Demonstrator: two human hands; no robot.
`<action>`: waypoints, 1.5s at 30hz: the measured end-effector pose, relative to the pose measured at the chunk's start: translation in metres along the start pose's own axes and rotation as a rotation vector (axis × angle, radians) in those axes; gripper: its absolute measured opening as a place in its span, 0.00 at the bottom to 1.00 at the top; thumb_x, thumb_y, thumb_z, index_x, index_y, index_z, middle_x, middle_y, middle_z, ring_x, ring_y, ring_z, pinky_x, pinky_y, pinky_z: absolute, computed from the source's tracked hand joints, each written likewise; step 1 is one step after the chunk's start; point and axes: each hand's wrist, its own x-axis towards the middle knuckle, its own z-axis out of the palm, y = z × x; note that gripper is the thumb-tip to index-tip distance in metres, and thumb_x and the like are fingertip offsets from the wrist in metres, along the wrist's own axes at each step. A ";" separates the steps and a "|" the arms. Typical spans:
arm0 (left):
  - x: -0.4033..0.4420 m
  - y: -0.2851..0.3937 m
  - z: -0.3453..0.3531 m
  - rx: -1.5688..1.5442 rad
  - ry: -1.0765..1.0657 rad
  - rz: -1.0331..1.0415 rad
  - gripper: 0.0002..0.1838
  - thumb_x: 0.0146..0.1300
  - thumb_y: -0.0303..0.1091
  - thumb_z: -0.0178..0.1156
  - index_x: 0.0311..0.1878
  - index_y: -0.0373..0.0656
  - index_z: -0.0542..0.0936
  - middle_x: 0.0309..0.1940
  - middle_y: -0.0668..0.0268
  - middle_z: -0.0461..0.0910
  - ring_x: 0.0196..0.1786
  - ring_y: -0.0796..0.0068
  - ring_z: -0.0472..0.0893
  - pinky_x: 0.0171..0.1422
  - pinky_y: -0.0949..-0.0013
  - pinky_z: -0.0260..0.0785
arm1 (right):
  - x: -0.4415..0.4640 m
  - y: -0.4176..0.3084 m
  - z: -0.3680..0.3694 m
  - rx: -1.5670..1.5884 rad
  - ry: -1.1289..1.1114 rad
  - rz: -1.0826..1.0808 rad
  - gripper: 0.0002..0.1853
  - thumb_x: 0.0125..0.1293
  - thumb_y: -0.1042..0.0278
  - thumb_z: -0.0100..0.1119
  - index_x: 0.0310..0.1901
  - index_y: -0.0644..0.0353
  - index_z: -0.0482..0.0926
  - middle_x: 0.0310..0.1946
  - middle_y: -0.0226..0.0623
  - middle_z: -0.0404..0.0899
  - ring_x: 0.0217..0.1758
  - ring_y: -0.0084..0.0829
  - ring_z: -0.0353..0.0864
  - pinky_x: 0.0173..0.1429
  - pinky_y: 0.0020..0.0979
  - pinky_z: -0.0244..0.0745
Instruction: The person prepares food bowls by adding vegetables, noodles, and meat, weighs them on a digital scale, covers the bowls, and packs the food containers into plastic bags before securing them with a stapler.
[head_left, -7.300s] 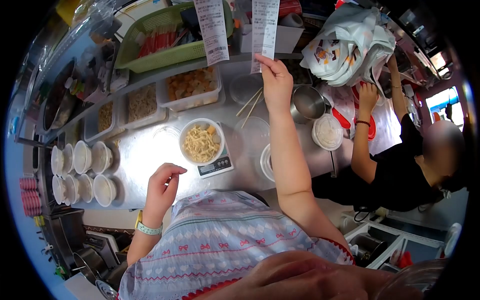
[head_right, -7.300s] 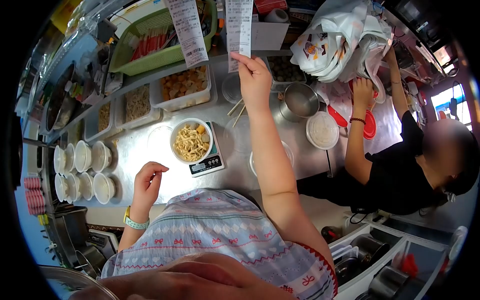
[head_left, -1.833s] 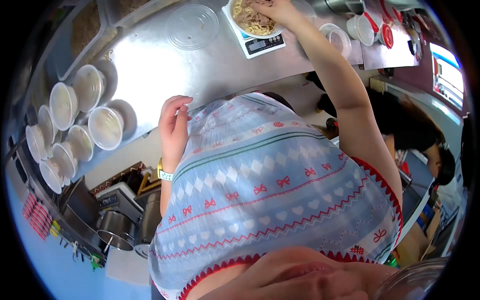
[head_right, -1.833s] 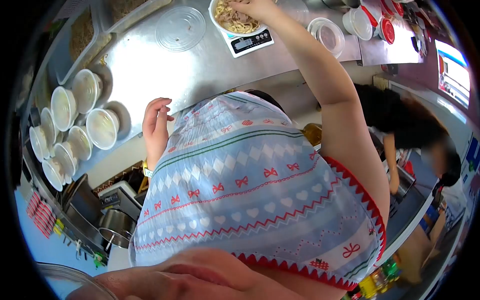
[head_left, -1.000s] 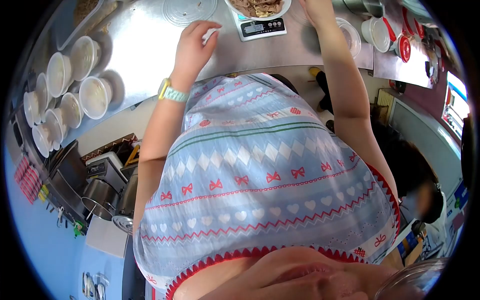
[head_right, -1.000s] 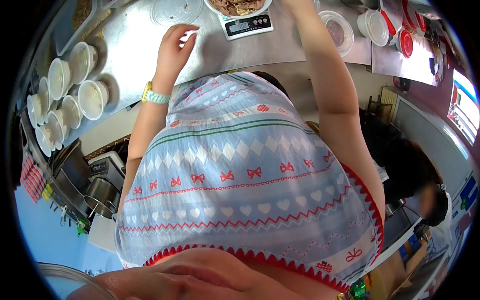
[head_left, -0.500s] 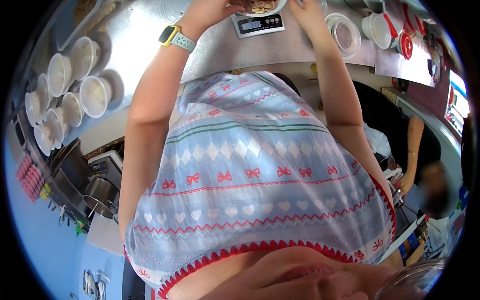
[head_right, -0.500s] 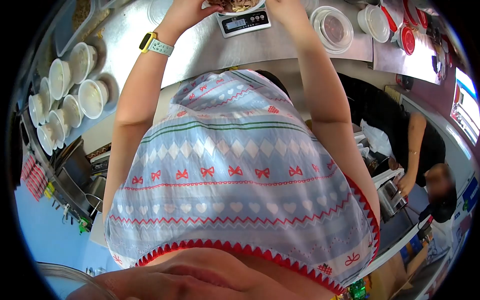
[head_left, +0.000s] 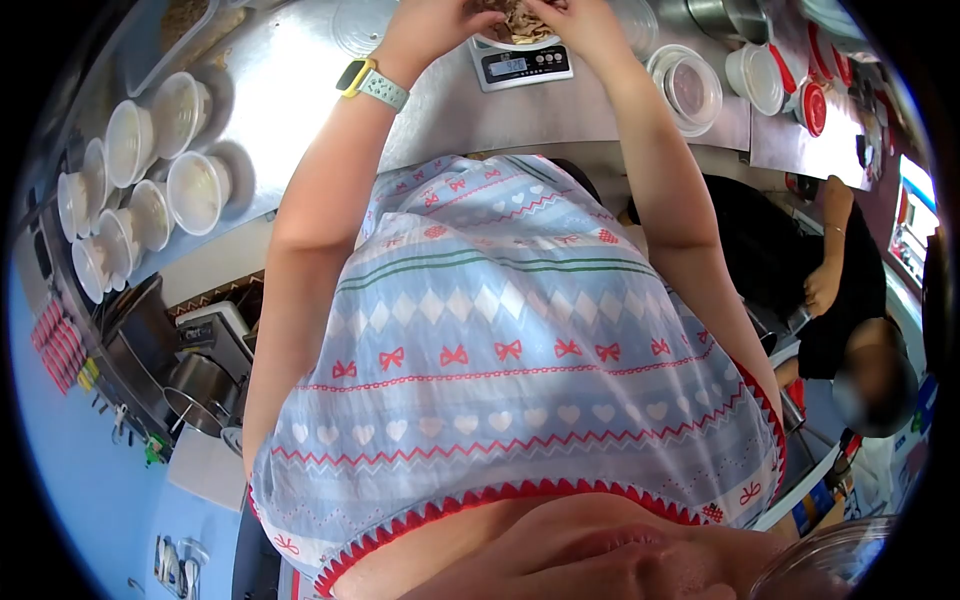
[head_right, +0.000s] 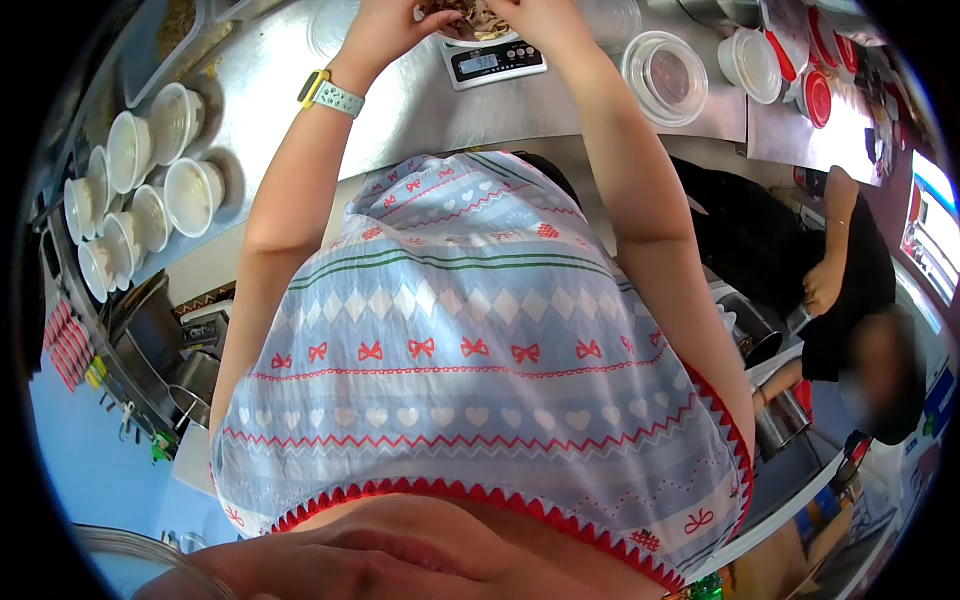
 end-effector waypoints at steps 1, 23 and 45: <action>0.000 0.001 0.001 0.009 0.049 -0.033 0.19 0.53 0.37 0.69 0.49 0.44 0.81 0.44 0.56 0.81 0.49 0.52 0.79 0.55 0.55 0.73 | 0.005 0.004 0.009 0.000 -0.004 0.000 0.12 0.65 0.65 0.65 0.47 0.59 0.80 0.40 0.46 0.84 0.43 0.31 0.85 0.46 0.30 0.78; 0.025 -0.022 0.040 0.212 0.023 0.329 0.12 0.56 0.29 0.65 0.45 0.46 0.84 0.47 0.59 0.83 0.48 0.56 0.81 0.54 0.58 0.73 | -0.052 0.034 -0.007 -0.668 0.260 -0.384 0.19 0.61 0.64 0.63 0.55 0.43 0.82 0.55 0.39 0.78 0.59 0.38 0.76 0.59 0.40 0.73; -0.077 0.004 -0.048 -0.431 -0.088 -0.259 0.17 0.73 0.33 0.56 0.58 0.30 0.75 0.55 0.54 0.77 0.54 0.66 0.77 0.62 0.66 0.69 | -0.138 0.010 0.090 0.348 0.925 -0.252 0.08 0.62 0.70 0.64 0.42 0.56 0.85 0.38 0.39 0.84 0.38 0.36 0.83 0.47 0.35 0.77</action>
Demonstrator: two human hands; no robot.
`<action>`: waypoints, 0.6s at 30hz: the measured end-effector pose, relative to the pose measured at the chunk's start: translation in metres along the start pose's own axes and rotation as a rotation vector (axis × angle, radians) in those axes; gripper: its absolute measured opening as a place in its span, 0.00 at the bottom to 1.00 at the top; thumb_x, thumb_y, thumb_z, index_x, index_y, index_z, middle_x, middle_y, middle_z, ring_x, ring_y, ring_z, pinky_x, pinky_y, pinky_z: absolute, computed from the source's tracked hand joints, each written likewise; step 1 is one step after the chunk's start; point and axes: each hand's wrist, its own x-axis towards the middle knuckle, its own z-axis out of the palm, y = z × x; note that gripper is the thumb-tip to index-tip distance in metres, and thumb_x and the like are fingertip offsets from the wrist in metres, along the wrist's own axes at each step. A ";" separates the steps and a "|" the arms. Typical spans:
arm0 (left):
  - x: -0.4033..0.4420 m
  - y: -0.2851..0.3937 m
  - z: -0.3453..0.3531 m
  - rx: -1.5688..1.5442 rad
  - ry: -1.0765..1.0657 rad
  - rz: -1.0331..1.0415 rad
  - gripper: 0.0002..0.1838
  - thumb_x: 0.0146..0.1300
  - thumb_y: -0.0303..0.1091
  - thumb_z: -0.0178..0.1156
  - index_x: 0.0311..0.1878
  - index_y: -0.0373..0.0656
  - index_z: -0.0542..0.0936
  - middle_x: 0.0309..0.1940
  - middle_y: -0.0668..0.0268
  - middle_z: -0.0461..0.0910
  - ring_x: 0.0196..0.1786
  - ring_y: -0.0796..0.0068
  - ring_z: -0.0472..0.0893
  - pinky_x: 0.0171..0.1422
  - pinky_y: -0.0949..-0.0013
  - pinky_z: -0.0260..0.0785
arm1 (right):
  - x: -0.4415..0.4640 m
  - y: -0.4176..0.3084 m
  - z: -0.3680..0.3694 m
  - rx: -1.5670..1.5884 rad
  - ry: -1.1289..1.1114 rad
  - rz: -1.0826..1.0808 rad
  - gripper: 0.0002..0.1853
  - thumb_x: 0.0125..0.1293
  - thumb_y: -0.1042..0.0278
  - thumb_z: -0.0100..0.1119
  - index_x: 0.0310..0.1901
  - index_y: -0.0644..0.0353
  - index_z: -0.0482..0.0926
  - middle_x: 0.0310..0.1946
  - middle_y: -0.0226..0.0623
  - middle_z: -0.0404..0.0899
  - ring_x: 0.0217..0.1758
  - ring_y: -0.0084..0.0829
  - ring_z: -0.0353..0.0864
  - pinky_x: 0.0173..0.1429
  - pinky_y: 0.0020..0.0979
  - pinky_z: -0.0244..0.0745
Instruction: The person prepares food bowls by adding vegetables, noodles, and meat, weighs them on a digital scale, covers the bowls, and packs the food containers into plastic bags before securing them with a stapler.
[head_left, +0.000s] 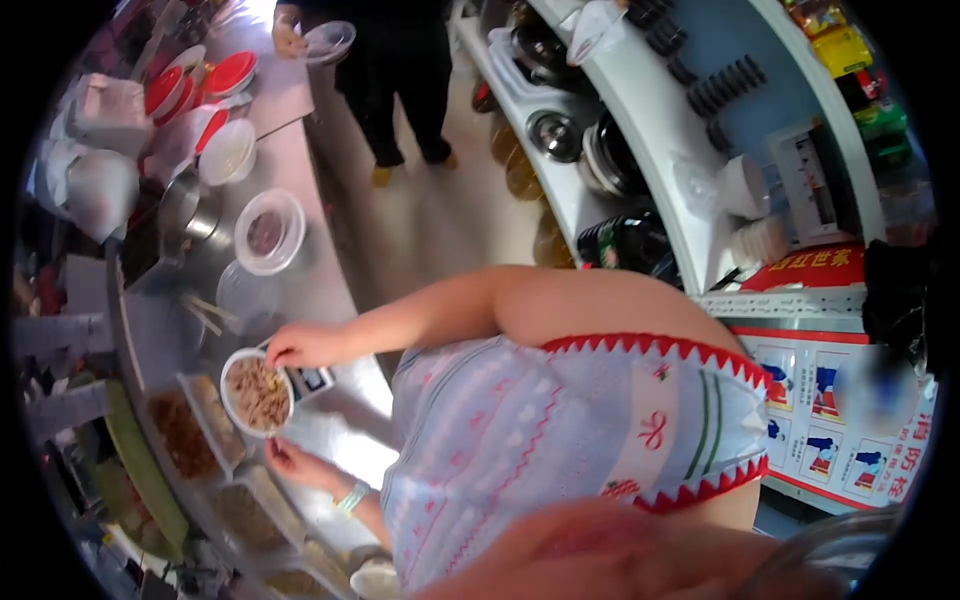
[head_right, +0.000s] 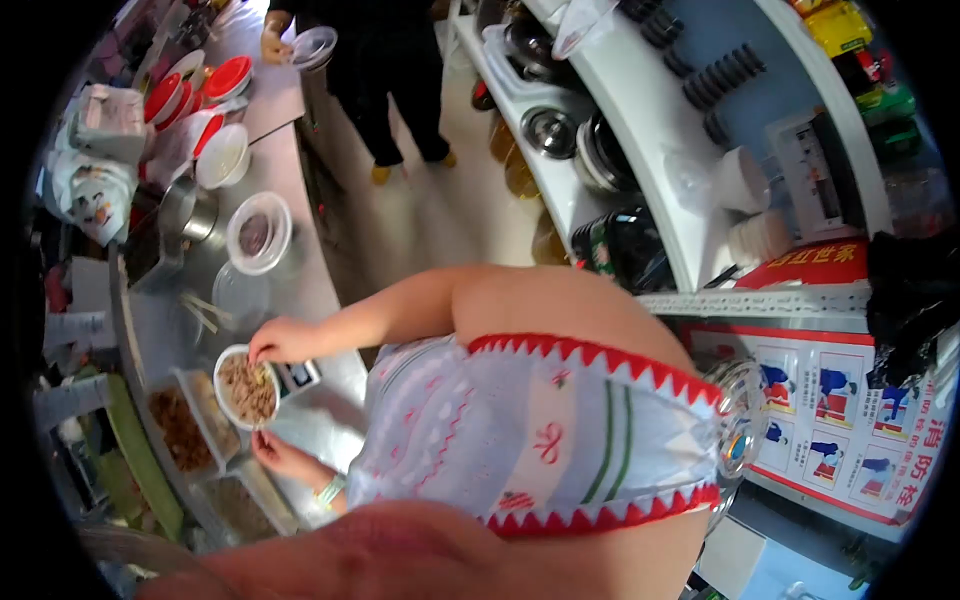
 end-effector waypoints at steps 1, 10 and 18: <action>0.001 0.002 0.019 -0.010 0.013 -0.029 0.18 0.73 0.35 0.56 0.58 0.31 0.75 0.56 0.54 0.76 0.55 0.66 0.76 0.62 0.65 0.68 | 0.012 -0.003 -0.008 0.081 -0.103 0.208 0.09 0.61 0.71 0.64 0.43 0.59 0.84 0.39 0.42 0.83 0.41 0.36 0.82 0.47 0.35 0.78; 0.002 -0.040 0.006 -0.339 0.127 -0.277 0.20 0.70 0.37 0.60 0.60 0.41 0.69 0.50 0.66 0.73 0.45 0.77 0.71 0.52 0.71 0.66 | 0.011 -0.010 0.072 -0.352 -0.366 0.016 0.11 0.58 0.63 0.59 0.42 0.37 0.86 0.37 0.28 0.86 0.45 0.38 0.84 0.63 0.49 0.63; 0.016 -0.127 0.023 -0.973 -0.161 -0.572 0.13 0.68 0.28 0.56 0.54 0.36 0.71 0.47 0.61 0.75 0.47 0.67 0.77 0.54 0.62 0.74 | -0.006 0.027 0.066 -0.230 -0.250 -0.099 0.22 0.56 0.81 0.61 0.51 0.46 0.83 0.58 0.44 0.79 0.63 0.42 0.77 0.65 0.42 0.70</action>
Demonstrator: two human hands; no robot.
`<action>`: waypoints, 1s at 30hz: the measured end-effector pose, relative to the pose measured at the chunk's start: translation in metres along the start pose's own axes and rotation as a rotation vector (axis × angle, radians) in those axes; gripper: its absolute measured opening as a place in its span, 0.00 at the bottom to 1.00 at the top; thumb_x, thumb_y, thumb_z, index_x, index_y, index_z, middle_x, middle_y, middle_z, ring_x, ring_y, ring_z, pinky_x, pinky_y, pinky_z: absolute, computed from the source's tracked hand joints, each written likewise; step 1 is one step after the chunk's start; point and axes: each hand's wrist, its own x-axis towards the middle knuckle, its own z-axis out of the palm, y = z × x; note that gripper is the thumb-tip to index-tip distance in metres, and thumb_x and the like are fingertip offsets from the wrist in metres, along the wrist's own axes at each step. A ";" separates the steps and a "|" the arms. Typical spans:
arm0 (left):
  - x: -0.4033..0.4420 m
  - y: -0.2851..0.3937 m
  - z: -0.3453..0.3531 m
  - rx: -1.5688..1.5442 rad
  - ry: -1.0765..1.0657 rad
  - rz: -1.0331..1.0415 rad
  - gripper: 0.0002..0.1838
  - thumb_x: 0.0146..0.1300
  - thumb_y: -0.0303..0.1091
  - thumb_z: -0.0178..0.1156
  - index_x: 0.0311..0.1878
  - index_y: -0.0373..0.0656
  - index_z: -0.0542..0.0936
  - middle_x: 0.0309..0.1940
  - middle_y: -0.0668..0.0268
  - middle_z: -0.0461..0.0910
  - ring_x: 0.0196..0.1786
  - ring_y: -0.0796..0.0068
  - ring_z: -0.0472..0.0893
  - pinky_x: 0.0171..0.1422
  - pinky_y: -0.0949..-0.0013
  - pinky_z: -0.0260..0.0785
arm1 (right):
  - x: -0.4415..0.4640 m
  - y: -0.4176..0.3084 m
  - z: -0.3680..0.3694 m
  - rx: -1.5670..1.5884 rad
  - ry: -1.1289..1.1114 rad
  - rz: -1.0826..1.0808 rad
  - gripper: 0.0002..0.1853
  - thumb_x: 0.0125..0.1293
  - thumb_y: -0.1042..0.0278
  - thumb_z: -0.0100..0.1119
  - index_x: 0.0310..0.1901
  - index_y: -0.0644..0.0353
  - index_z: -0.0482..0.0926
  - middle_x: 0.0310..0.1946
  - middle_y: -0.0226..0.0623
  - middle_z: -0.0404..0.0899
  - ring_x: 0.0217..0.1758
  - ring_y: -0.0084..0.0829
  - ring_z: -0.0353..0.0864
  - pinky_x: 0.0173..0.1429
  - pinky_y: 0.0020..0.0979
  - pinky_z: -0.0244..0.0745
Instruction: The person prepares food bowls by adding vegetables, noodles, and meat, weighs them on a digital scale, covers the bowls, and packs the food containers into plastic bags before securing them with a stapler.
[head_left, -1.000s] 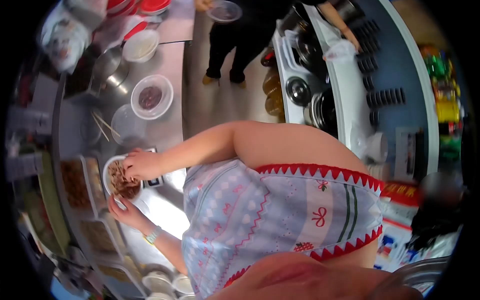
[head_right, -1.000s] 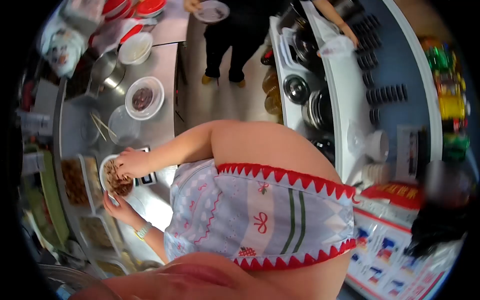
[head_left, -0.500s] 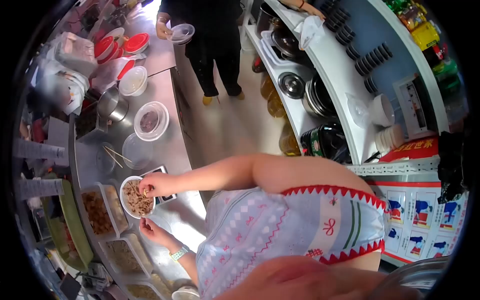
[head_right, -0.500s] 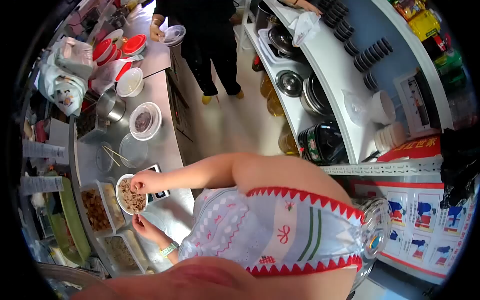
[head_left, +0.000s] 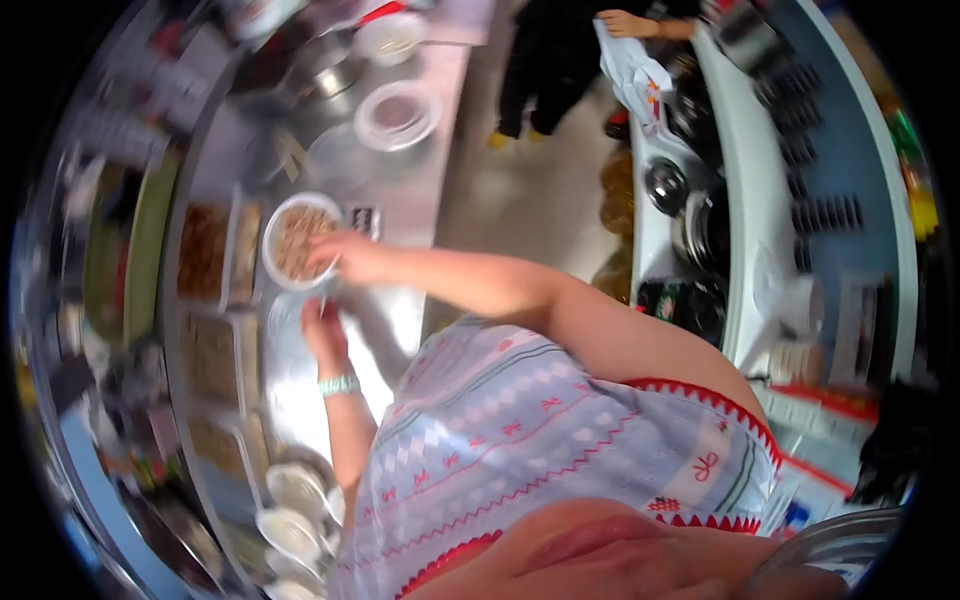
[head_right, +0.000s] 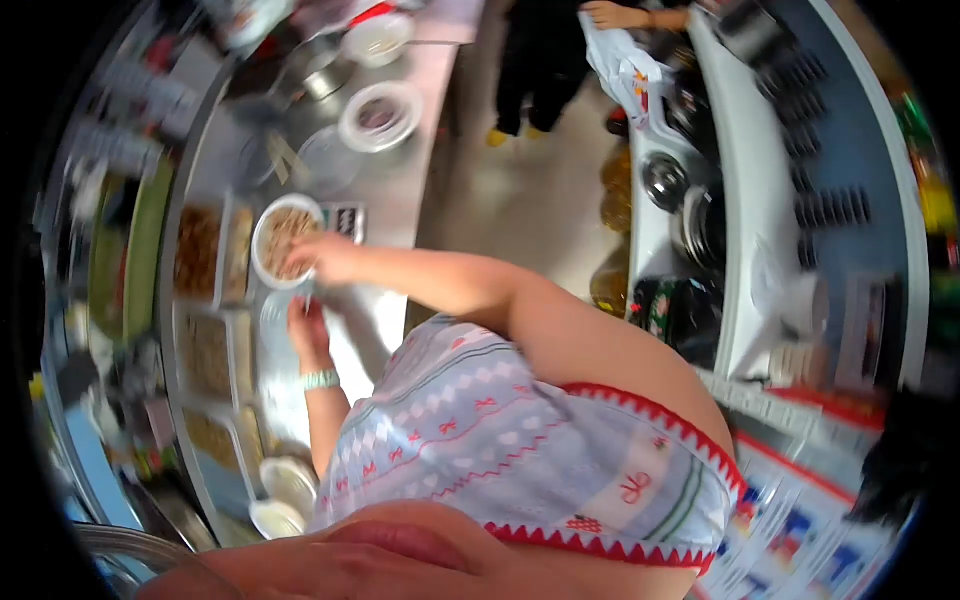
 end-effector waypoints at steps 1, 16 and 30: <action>0.006 -0.007 -0.005 -0.034 0.015 -0.020 0.11 0.68 0.28 0.56 0.52 0.38 0.73 0.45 0.62 0.76 0.45 0.67 0.77 0.53 0.63 0.75 | -0.003 0.010 0.000 0.271 -0.076 0.194 0.23 0.55 0.83 0.60 0.51 0.47 0.82 0.59 0.43 0.79 0.64 0.41 0.76 0.66 0.40 0.70; 0.018 0.017 0.071 -0.219 0.086 0.018 0.08 0.70 0.29 0.56 0.49 0.40 0.72 0.43 0.63 0.75 0.43 0.68 0.79 0.50 0.67 0.77 | -0.016 0.015 -0.078 -0.044 0.068 0.308 0.15 0.67 0.71 0.59 0.55 0.52 0.80 0.51 0.42 0.77 0.50 0.34 0.78 0.56 0.31 0.73; 0.022 -0.007 0.108 -0.230 0.432 0.216 0.03 0.70 0.30 0.56 0.41 0.46 0.71 0.36 0.68 0.77 0.37 0.74 0.78 0.52 0.62 0.79 | 0.116 0.057 -0.066 -0.404 -0.316 -0.453 0.13 0.62 0.56 0.61 0.48 0.40 0.84 0.60 0.38 0.74 0.62 0.43 0.73 0.71 0.51 0.59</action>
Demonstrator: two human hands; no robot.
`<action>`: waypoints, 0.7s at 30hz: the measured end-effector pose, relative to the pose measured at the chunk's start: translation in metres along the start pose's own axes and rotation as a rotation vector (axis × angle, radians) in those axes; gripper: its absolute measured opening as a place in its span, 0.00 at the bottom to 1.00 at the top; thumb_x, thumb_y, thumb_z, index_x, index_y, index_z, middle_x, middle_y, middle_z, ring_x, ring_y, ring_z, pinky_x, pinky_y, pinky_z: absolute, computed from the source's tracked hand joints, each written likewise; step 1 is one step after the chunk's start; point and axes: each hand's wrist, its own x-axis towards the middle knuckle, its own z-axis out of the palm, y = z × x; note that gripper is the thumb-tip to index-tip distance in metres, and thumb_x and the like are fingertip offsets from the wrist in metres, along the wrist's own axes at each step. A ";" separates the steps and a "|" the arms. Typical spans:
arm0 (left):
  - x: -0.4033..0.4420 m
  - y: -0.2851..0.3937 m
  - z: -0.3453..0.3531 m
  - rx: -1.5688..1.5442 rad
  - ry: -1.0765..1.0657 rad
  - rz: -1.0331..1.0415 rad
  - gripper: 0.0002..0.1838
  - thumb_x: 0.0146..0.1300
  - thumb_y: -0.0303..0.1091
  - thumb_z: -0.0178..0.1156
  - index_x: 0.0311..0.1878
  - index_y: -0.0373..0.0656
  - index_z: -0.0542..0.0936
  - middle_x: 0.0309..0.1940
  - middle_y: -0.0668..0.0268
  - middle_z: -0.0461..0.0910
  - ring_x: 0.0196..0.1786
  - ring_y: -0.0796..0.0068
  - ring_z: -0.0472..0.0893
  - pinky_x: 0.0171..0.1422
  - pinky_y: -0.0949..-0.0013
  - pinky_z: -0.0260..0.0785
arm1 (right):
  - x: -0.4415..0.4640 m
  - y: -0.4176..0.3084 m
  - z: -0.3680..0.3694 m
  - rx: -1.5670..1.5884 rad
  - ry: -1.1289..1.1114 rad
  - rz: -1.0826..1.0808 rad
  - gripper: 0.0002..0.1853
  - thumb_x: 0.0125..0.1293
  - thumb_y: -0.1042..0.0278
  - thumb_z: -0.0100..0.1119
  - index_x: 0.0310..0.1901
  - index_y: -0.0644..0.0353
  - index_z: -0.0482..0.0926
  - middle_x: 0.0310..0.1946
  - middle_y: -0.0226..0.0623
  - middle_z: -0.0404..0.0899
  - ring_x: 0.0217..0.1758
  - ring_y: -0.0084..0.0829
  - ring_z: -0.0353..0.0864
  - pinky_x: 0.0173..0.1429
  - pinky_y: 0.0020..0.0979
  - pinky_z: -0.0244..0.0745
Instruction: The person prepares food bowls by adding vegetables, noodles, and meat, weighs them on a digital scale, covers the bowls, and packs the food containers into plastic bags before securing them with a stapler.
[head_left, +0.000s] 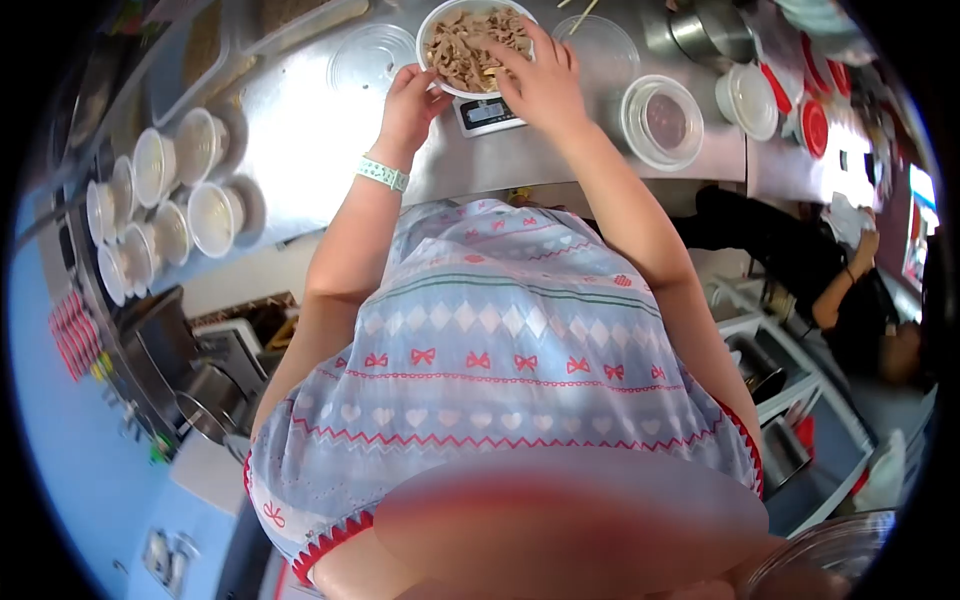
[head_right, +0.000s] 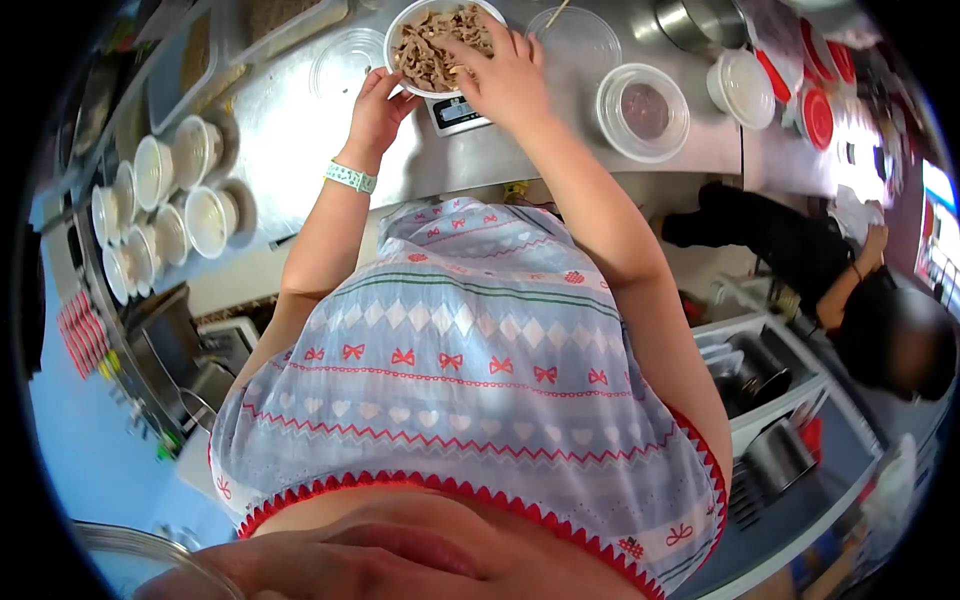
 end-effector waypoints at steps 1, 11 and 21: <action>0.002 -0.005 -0.003 0.013 -0.002 0.024 0.03 0.71 0.31 0.55 0.40 0.46 0.71 0.37 0.68 0.77 0.39 0.73 0.78 0.52 0.62 0.79 | 0.010 0.009 0.004 -0.034 -0.028 0.018 0.14 0.62 0.58 0.61 0.50 0.42 0.83 0.59 0.39 0.75 0.60 0.42 0.74 0.68 0.49 0.63; -0.023 -0.018 0.016 1.230 0.333 0.952 0.21 0.62 0.38 0.65 0.57 0.45 0.75 0.60 0.52 0.69 0.62 0.51 0.70 0.64 0.56 0.68 | 0.058 0.060 0.034 0.095 -0.263 0.054 0.10 0.59 0.63 0.63 0.42 0.50 0.83 0.52 0.39 0.74 0.55 0.45 0.73 0.59 0.49 0.67; -0.050 -0.022 0.044 1.677 0.271 1.048 0.20 0.58 0.37 0.62 0.55 0.62 0.83 0.65 0.61 0.71 0.66 0.50 0.66 0.71 0.50 0.58 | 0.029 0.056 0.020 0.495 -0.396 0.094 0.11 0.62 0.57 0.64 0.44 0.50 0.84 0.35 0.32 0.85 0.38 0.31 0.84 0.49 0.36 0.71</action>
